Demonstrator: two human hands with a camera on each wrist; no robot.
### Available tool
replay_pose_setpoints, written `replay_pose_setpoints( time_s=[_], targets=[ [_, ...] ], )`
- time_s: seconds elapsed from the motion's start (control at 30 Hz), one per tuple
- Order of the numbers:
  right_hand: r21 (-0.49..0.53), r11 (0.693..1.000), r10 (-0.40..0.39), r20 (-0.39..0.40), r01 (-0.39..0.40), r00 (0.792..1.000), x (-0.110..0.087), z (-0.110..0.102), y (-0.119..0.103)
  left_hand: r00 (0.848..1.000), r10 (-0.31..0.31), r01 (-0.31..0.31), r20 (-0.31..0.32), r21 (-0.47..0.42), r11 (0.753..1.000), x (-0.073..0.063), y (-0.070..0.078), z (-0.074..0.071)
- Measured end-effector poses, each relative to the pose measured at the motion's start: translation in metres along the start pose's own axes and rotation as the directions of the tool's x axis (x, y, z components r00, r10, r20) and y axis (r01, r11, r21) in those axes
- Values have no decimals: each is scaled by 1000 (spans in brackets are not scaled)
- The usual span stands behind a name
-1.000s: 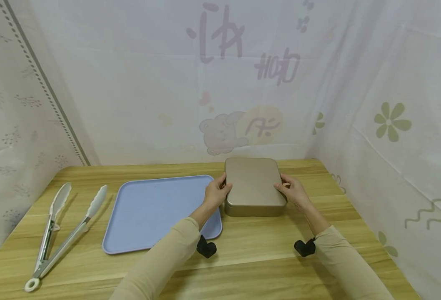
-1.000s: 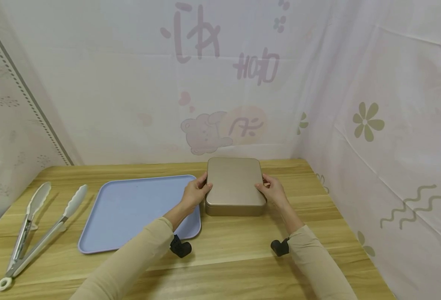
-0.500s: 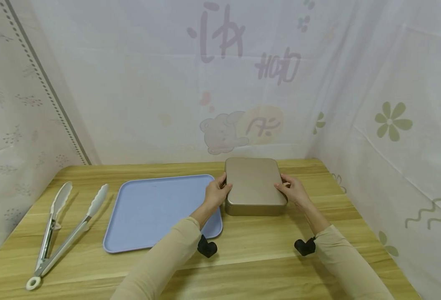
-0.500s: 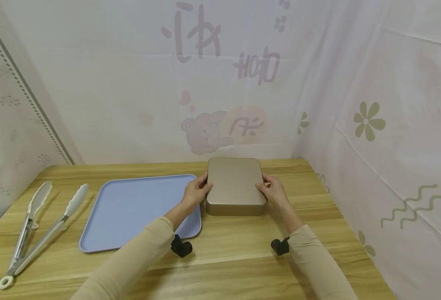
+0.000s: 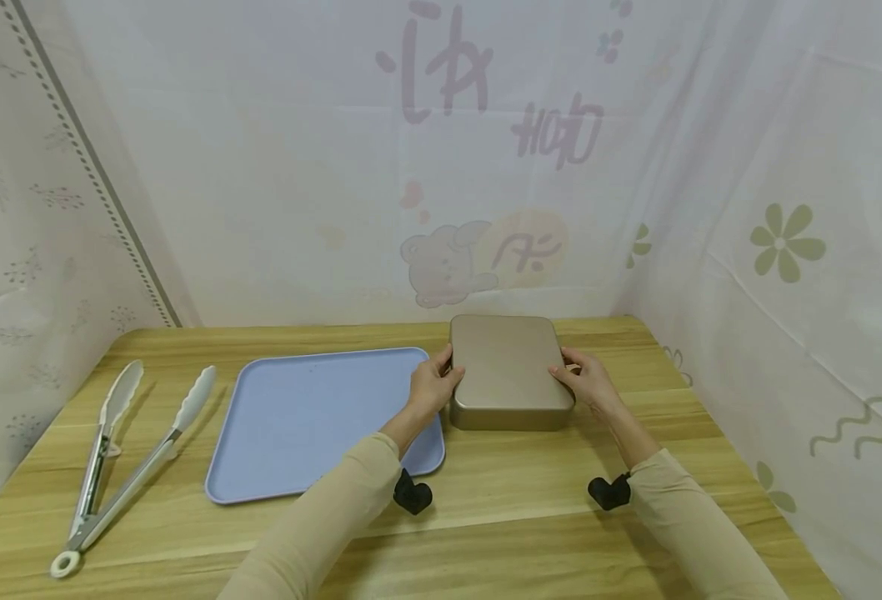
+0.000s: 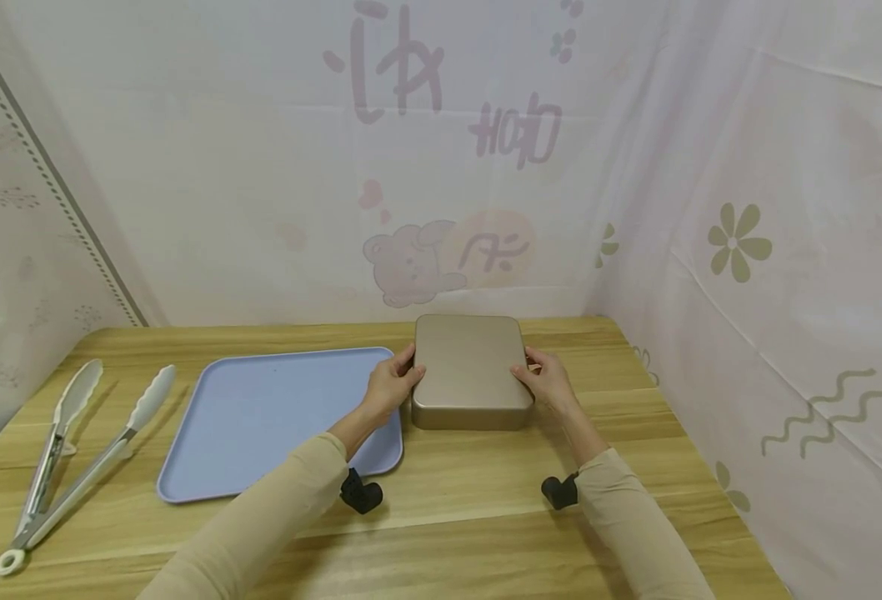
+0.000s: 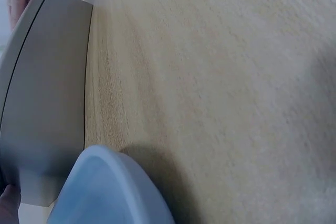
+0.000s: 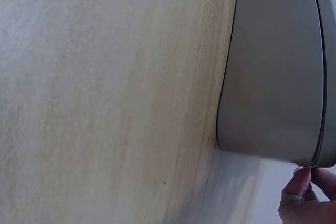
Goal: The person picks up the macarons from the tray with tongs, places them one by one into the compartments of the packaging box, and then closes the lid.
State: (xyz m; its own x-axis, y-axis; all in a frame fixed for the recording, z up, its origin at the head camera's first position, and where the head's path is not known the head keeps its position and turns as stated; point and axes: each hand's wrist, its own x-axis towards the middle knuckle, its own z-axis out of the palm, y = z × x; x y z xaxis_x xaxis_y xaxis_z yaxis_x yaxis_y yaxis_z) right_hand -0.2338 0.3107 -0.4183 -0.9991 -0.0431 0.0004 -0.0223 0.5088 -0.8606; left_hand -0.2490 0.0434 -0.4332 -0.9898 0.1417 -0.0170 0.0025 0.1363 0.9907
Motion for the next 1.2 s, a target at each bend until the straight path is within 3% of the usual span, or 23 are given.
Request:
replay_pose_setpoints(
  time_s=[0.33,0.53,0.8,1.03,1.2],
  targets=[
    [15,1000,-19,-4,19,1000,0,1,5,1000,-5,5,9,9,1000,-1,2,-1],
    [87,996,-11,-10,12,1000,-3,4,7,1000,2,-2,8,26,1000,-2,4,0],
    [90,996,0,-6,1,1000,0,3,10,1000,3,-3,3,-17,1000,-1,6,0],
    [71,996,54,23,-55,998,4,-2,11,998,-26,29,-65,44,999,3,8,4],
    [149,980,126,33,-129,992,16,-4,12,990,-50,67,-130,125,990,17,9,11]
  ],
)
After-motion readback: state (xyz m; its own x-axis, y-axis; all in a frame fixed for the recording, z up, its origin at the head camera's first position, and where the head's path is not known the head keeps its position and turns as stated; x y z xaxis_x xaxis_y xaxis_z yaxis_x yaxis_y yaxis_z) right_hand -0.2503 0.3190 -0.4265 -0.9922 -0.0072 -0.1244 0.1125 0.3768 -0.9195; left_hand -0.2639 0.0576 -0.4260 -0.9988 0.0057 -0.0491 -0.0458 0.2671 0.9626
